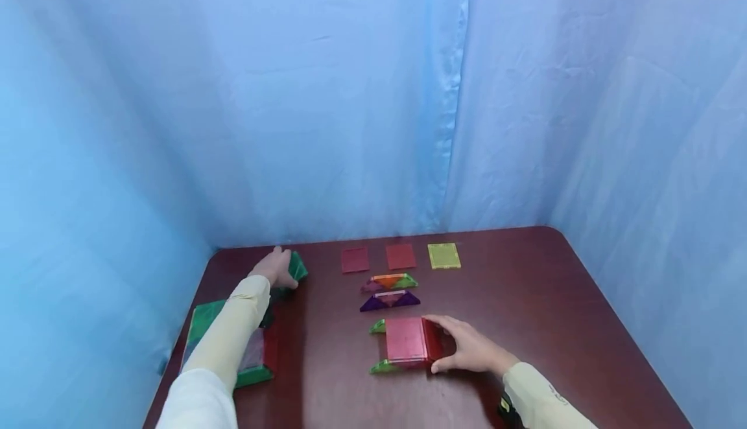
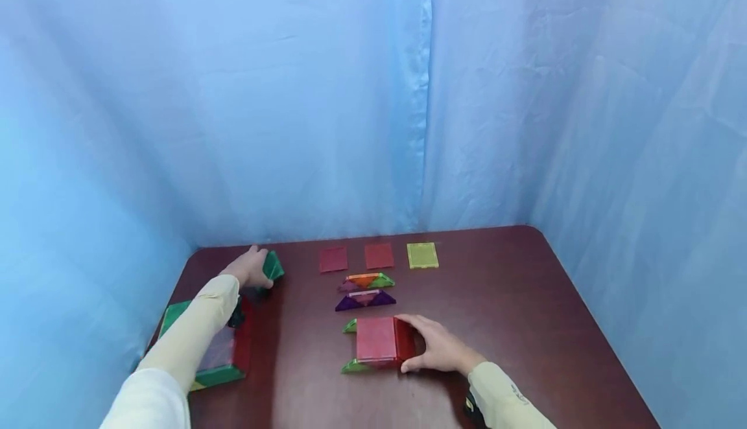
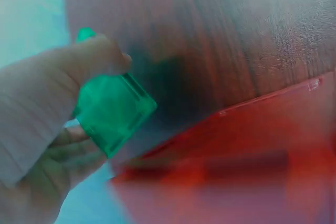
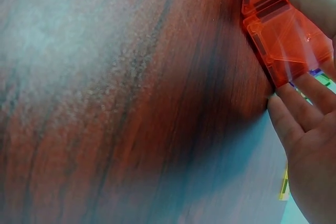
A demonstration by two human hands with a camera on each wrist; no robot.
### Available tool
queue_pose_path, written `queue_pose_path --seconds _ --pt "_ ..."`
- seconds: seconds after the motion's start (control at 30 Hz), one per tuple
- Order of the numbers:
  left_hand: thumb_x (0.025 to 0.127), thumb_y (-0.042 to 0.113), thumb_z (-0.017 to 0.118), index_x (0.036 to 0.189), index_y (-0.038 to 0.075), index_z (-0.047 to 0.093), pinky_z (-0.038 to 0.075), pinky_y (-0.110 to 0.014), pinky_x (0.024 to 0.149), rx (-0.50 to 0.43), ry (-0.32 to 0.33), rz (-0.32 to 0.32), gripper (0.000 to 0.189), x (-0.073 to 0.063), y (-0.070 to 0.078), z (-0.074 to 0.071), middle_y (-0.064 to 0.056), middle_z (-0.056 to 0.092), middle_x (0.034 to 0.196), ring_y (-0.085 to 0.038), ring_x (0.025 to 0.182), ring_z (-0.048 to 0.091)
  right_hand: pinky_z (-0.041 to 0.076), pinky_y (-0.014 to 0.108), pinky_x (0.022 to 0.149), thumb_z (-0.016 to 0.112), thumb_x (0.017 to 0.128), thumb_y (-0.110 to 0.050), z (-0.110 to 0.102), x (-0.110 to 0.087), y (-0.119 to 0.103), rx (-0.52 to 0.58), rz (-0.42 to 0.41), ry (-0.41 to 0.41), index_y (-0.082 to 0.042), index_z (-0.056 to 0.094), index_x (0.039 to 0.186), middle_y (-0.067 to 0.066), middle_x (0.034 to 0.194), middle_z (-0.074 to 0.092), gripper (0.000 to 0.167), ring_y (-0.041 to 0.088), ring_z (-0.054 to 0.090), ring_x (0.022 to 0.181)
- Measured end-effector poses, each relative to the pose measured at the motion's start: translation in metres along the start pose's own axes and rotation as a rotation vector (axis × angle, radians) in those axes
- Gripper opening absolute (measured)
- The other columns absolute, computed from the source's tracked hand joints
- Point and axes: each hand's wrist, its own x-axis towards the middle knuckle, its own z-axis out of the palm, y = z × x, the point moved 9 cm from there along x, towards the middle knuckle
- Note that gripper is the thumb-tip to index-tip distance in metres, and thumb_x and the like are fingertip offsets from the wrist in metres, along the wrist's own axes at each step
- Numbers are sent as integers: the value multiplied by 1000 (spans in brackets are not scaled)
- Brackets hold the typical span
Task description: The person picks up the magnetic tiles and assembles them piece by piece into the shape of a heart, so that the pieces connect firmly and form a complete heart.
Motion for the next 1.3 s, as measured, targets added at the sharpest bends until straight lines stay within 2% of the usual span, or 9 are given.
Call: queue_pose_path --seconds 0.17,0.3,0.47,0.6,0.8,0.93,1.03,1.17,1.3 --pt "82 26 82 150 0 38 55 -44 87 -93 58 188 85 -17 51 -25 -20 47 135 -30 111 56 47 53 106 87 70 -60 -13 18 8 15 0 -4 -20 42 154 4 146 54 103 26 54 132" --pt "80 26 85 150 3 39 56 -40 90 -132 63 317 86 -34 97 -28 -13 49 135 -24 114 55 47 52 107 88 70 -57 -25 36 12 7 -23 20 -18 42 154 5 145 55 103 26 54 131" --pt "80 28 87 150 6 40 56 -39 93 -125 33 399 87 -52 148 -5 -10 53 134 -21 114 57 49 50 105 90 69 -52 -35 50 20 2 -10 25 -16 41 153 5 144 55 104 25 55 128" --pt "80 30 86 149 4 40 56 -39 92 -105 9 438 87 -54 174 23 -11 55 132 -21 112 57 49 51 105 92 69 -48 -40 56 23 7 -6 17 -12 42 153 9 143 56 104 27 56 127" --pt "79 31 87 148 4 41 54 -39 94 -112 -8 421 87 -41 187 59 -11 54 132 -21 111 57 48 52 106 92 70 -47 -40 62 22 26 -13 15 -12 41 153 10 143 55 103 29 55 128" --pt "80 39 86 151 5 39 50 -43 103 -192 -17 410 92 -37 189 74 -14 51 141 -24 120 54 48 53 106 92 69 -48 -38 63 21 44 -17 12 -11 41 152 11 144 55 104 30 55 129" --pt "81 45 84 154 5 37 47 -46 108 -251 0 411 95 -34 189 79 -15 48 148 -25 127 52 47 53 107 92 69 -46 -37 63 23 57 -6 8 -12 41 152 10 144 54 104 30 54 130" --pt "82 44 84 156 6 36 43 -47 113 -271 22 437 96 -32 189 81 -16 42 156 -29 138 47 47 52 107 92 69 -45 -35 63 26 59 -4 5 -12 40 153 8 144 54 104 28 54 131" --pt "77 39 89 151 3 42 44 -46 112 -320 58 459 94 -29 190 79 -16 48 152 -29 135 51 47 52 107 92 69 -46 -36 64 26 59 -12 2 -13 40 153 8 144 54 104 28 54 131"
